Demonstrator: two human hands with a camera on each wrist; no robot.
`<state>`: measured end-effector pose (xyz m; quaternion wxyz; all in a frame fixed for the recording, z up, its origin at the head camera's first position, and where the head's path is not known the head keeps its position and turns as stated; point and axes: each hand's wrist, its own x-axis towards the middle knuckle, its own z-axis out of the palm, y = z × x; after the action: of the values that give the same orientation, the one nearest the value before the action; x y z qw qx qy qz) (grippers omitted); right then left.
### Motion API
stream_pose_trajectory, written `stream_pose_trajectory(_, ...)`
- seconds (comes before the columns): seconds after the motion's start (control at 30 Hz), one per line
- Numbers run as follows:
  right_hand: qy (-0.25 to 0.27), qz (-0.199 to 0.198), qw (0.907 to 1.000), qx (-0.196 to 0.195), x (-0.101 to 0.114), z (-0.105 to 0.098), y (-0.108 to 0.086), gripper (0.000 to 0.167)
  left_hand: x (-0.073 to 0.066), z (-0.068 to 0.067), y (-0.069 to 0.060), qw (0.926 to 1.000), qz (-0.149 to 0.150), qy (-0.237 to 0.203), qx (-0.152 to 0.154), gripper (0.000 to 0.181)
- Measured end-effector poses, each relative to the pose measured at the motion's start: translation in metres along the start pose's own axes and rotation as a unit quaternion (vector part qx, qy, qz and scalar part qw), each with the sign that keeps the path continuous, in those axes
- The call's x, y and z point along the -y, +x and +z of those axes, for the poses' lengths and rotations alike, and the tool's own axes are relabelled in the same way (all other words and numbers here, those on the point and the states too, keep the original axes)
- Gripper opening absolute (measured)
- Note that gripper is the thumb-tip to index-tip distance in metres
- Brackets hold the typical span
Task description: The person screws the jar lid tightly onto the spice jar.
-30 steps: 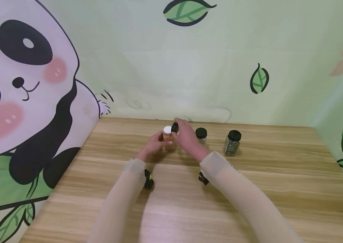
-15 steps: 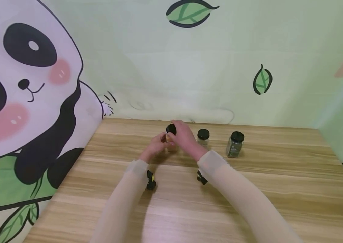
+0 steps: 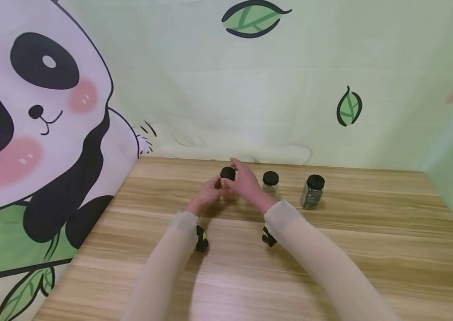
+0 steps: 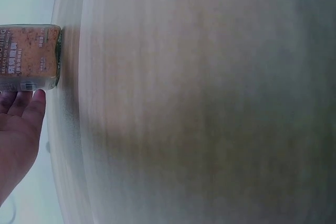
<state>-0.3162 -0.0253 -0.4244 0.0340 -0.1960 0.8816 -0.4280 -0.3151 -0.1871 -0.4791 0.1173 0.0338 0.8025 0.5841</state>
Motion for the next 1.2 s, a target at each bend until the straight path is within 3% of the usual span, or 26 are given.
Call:
stream_pose_trajectory(0.17,0.081,0.046,0.9957,0.005,-0.007,0.003,-0.001,0.076,-0.001,0.001,-0.001,1.0,-0.001,-0.002,-0.006,0.056)
stream_pose_trajectory(0.33,0.104,0.07,0.9921,0.002,-0.012,0.006,0.0,0.065,0.0,0.003,-0.001,1.0,-0.004,0.0,-0.004,0.059)
stream_pose_trajectory(0.6,0.063,0.056,0.9964,-0.001,-0.01,0.003,0.0,0.06,-0.001,0.003,-0.001,0.9999,0.01,-0.003,-0.005,0.056)
stream_pose_trajectory(0.83,-0.011,0.041,0.9991,0.009,-0.008,0.001,0.003,0.05,0.002,0.003,-0.001,1.0,-0.004,0.0,-0.005,0.059)
stream_pose_trajectory(1.07,-0.012,0.038,0.999,-0.018,-0.007,0.004,0.006,0.05,0.002,0.002,0.0,0.9997,-0.003,-0.017,-0.017,0.059)
stream_pose_trajectory(1.2,-0.028,0.031,0.9987,-0.031,-0.009,0.006,0.006,0.045,0.003,0.002,0.001,0.9998,0.0,0.003,-0.02,0.056)
